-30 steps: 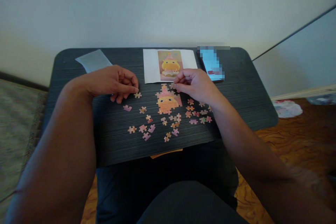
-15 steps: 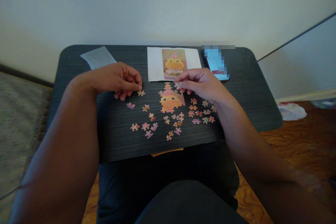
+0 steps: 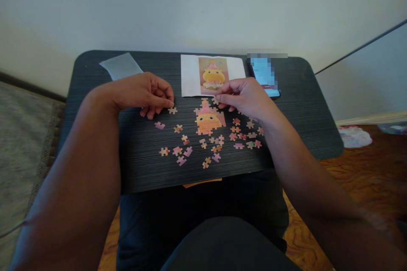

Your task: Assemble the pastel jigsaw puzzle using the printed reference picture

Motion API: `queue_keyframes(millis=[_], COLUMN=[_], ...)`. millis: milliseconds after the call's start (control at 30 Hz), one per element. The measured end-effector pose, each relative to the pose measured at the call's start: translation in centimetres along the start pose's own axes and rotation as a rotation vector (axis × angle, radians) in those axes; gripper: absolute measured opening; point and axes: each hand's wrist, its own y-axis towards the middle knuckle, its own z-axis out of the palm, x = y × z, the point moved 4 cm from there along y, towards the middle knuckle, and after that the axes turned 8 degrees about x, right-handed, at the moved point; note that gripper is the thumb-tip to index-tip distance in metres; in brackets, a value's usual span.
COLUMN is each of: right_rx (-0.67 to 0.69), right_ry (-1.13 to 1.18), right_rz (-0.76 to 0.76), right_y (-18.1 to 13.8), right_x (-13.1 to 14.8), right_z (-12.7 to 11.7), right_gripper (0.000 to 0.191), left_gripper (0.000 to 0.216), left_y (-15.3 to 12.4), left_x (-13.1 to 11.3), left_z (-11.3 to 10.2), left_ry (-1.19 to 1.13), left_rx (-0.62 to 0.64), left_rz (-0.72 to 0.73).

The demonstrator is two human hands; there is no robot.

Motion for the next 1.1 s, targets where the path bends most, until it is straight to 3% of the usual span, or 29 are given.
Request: queue_keyframes(millis=[333,700,1100], right_rx=[0.069,0.052,0.041], right_ry=[-0.07,-0.204,-0.049], right_rz=[-0.025,-0.019,0.009], right_y=[1.1,1.6,0.3], right_x=[-0.9,-1.2,-0.4], right_z=[-0.3,-0.2,-0.5], right_gripper=[0.017,0.021,0.014], left_gripper=[0.042,0.035,0.044], left_y=[0.2,0.3,0.3], left_x=[0.4,0.7,0.6], left_z=[-0.1,-0.2,-0.3], left_ry=[0.03,0.012,0.05], left_rx=[0.001,0.012,-0.004], left_rz=[-0.01,-0.002,-0.014])
